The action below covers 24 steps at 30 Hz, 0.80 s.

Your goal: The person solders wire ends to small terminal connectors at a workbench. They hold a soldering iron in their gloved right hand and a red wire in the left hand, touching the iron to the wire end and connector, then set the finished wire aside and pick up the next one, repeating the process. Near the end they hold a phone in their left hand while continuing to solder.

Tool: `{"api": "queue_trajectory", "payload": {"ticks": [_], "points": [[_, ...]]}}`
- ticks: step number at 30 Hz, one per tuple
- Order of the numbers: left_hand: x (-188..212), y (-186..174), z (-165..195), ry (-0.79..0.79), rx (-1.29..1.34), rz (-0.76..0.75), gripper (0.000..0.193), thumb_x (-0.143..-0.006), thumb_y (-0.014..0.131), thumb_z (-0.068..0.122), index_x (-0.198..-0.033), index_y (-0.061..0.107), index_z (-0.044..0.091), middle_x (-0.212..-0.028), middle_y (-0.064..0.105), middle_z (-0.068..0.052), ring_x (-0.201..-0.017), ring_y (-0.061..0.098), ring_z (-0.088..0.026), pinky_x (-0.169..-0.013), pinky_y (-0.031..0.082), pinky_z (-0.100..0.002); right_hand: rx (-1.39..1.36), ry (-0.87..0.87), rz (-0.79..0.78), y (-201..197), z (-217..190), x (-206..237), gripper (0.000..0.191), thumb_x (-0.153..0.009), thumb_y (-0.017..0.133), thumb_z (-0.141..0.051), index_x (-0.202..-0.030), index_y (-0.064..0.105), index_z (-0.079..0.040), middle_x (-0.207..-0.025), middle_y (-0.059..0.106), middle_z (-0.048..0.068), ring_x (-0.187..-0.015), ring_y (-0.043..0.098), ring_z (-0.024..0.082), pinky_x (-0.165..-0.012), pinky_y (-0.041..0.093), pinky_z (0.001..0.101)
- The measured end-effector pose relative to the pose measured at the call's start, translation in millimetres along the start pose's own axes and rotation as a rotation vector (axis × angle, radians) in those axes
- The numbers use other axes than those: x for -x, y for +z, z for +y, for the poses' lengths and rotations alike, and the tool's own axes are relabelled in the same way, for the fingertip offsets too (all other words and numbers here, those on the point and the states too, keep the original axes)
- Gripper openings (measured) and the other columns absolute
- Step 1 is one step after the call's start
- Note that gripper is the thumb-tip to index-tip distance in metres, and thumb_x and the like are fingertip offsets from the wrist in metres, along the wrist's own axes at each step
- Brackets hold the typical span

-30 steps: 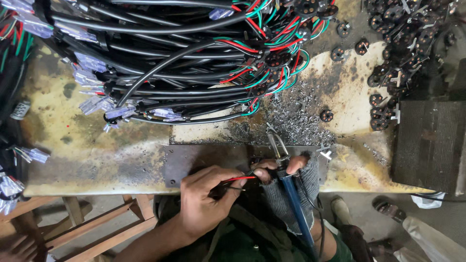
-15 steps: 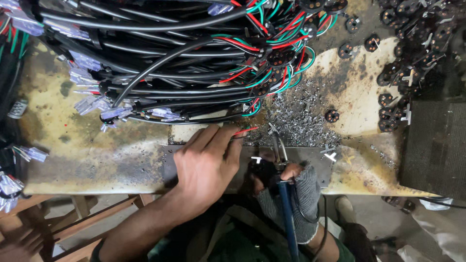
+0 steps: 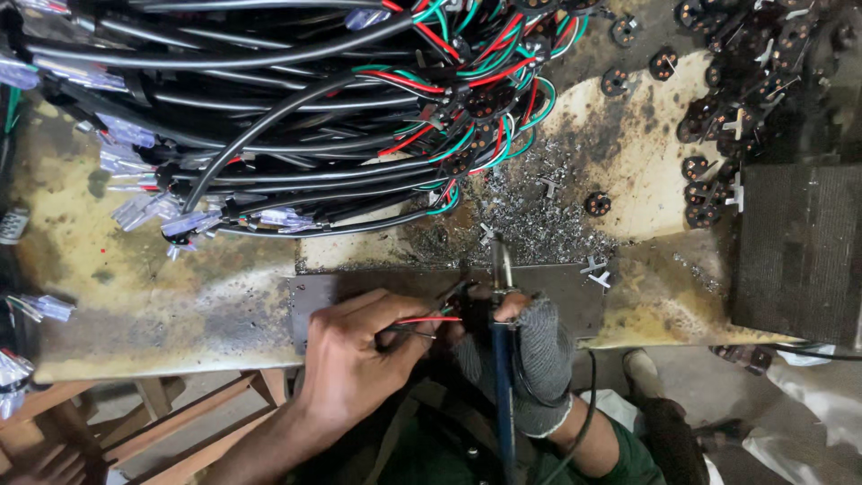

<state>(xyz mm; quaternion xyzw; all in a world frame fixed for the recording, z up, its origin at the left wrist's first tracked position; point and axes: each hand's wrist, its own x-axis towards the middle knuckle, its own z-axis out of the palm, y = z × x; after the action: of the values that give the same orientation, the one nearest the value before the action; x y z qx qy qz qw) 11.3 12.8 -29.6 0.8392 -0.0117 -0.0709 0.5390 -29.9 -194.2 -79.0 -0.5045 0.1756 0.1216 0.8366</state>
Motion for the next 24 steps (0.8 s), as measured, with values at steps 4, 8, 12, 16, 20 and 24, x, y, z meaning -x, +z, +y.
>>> {"api": "queue_trajectory", "payload": {"ticks": [4, 8, 12, 16, 20, 24], "points": [[11.6, 6.1, -9.2, 0.095, -0.006, 0.033, 0.014, -0.075, 0.078, 0.006, -0.089, 0.077, 0.009, -0.071, 0.068, -0.003, -0.055, 0.064, -0.018, -0.049, 0.049, -0.032, 0.912, -0.414, -0.139, 7.8, -16.1, -5.2, 0.051, -0.081, 0.088, -0.012, -0.112, 0.047, -0.008, -0.109, 0.071, 0.004, -0.081, 0.064, 0.009, -0.069, 0.053, 0.0273], [11.8, 9.0, -14.6, 0.162, -0.023, 0.044, 0.014, -0.075, 0.078, 0.007, -0.088, 0.074, 0.008, -0.07, 0.065, -0.004, -0.059, 0.064, -0.02, -0.053, 0.05, -0.034, 1.038, -0.696, -0.03, 6.5, -24.4, 0.1, 0.069, -0.075, 0.087, -0.015, -0.118, 0.035, 0.001, -0.105, 0.062, 0.009, -0.094, 0.052, 0.02, -0.087, 0.039, 0.0375], [10.8, 8.7, -14.1, 0.133, -0.047, 0.026, 0.014, -0.075, 0.079, 0.01, -0.087, 0.074, 0.009, -0.072, 0.066, -0.004, -0.06, 0.066, -0.021, -0.054, 0.051, -0.035, 1.006, -0.617, 0.176, -14.9, -7.4, 14.0, 0.043, -0.081, 0.08, -0.014, -0.113, 0.052, -0.005, -0.099, 0.06, 0.006, -0.085, 0.059, 0.018, -0.078, 0.049, 0.032], [11.7, 12.4, -11.2, 0.104, -0.072, 0.026, 0.015, -0.075, 0.08, 0.013, -0.086, 0.071, 0.009, -0.074, 0.067, -0.004, -0.065, 0.068, -0.023, -0.057, 0.053, -0.037, 1.226, -0.567, -0.349, -70.4, -6.7, 6.1, 0.023, -0.088, 0.076, -0.013, -0.104, 0.059, -0.014, -0.088, 0.068, 0.004, -0.078, 0.066, 0.019, -0.073, 0.05, 0.0321], [13.6, 12.8, -10.6, 0.158, -0.091, 0.031, 0.02, -0.076, 0.079, 0.013, -0.091, 0.068, 0.008, -0.082, 0.07, -0.006, -0.076, 0.071, -0.028, -0.064, 0.055, -0.039, 1.235, 0.316, -0.244, -98.9, 4.1, 12.9, 0.003, -0.086, 0.076, -0.012, -0.083, 0.077, -0.012, -0.07, 0.075, 0.005, -0.068, 0.073, 0.022, -0.063, 0.051, 0.0371], [14.0, 10.3, -12.0, 0.113, -0.091, -0.039, 0.021, -0.077, 0.08, 0.014, -0.092, 0.067, 0.008, -0.082, 0.071, -0.006, -0.076, 0.072, -0.028, -0.063, 0.055, -0.04, 0.904, -0.186, 0.035, -85.7, 19.2, 31.2, 0.019, -0.09, 0.07, -0.025, -0.094, 0.069, -0.007, -0.066, 0.064, 0.009, -0.059, 0.058, 0.026, -0.054, 0.044, 0.0394]]}}
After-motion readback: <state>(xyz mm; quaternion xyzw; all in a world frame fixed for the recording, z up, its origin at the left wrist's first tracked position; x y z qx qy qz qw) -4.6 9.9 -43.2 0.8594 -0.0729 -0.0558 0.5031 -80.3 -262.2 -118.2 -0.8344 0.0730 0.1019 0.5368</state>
